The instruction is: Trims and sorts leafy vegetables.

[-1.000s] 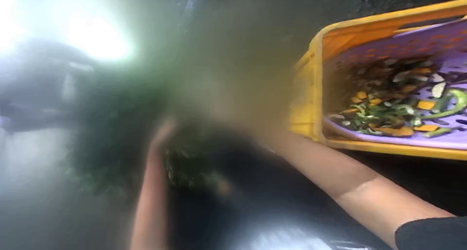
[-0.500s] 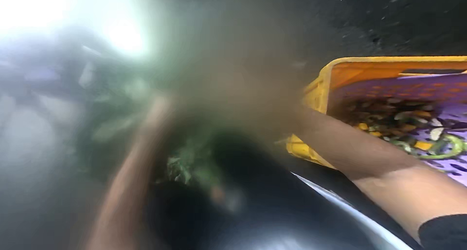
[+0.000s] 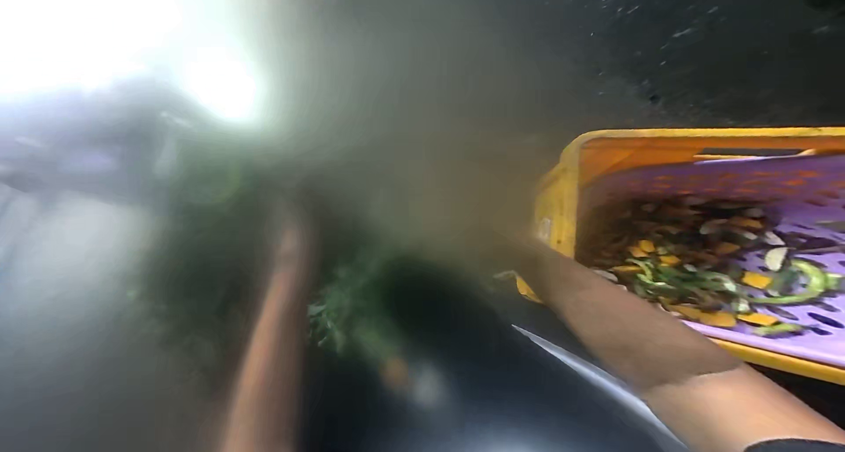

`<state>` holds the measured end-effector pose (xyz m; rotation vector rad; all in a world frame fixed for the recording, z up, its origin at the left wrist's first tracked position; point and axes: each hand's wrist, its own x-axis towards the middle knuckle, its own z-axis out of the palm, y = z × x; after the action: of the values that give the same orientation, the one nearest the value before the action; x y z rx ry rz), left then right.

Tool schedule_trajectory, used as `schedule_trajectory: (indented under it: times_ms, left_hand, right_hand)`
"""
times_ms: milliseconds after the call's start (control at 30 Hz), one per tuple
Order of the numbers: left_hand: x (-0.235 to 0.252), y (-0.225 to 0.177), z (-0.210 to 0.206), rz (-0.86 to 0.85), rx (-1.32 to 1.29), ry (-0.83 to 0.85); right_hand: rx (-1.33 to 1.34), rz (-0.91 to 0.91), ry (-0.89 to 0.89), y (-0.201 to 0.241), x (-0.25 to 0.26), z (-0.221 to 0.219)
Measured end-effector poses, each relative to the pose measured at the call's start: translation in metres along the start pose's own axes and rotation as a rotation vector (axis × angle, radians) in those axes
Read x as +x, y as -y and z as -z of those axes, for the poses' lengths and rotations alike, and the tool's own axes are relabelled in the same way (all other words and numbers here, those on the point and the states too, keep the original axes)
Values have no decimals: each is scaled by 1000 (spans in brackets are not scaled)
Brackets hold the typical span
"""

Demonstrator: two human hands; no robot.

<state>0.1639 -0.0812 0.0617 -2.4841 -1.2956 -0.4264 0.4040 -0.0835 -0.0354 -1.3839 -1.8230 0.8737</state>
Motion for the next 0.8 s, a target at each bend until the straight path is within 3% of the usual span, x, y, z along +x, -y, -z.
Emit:
schedule_trajectory:
  times_ms: [67,100,200,233,300,400,500,600,633,700,800]
  left_hand:
    - [-22,-43,-27,352,-255,-23]
    - [-26,-62,-38,575,-499,49]
    - [-13,-77,-72,1123,-1522,272]
    - [-10,-77,-77,1137,-1731,281]
    - [0,-74,-81,1038,-1903,224]
    - [11,-77,-78,936,-1799,105]
    - [30,-72,-73,897,-1750,-30]
    - [48,-59,-77,684,-1854,-170]
    - [49,-65,-68,672,-1853,-164]
    - [41,-103,-40,817,-1748,-67]
    - [32,-141,-36,905,-1715,-56]
  right_hand:
    - [-11,-136,-34,39,-11,18]
    - [-2,-181,-32,52,-15,23]
    - [31,-173,-41,53,-19,10]
    - [33,-160,-35,49,-20,2]
    - [6,-117,-100,43,-19,-20]
    - [144,-150,-171,39,-20,-25]
    - [569,-475,-46,29,-33,0]
    - [1250,-777,-102,3,-45,0]
    - [1439,-822,-187,3,-45,-1]
    - [1713,-872,-385,15,-41,-5]
    - [1826,-816,-553,40,-26,-16]
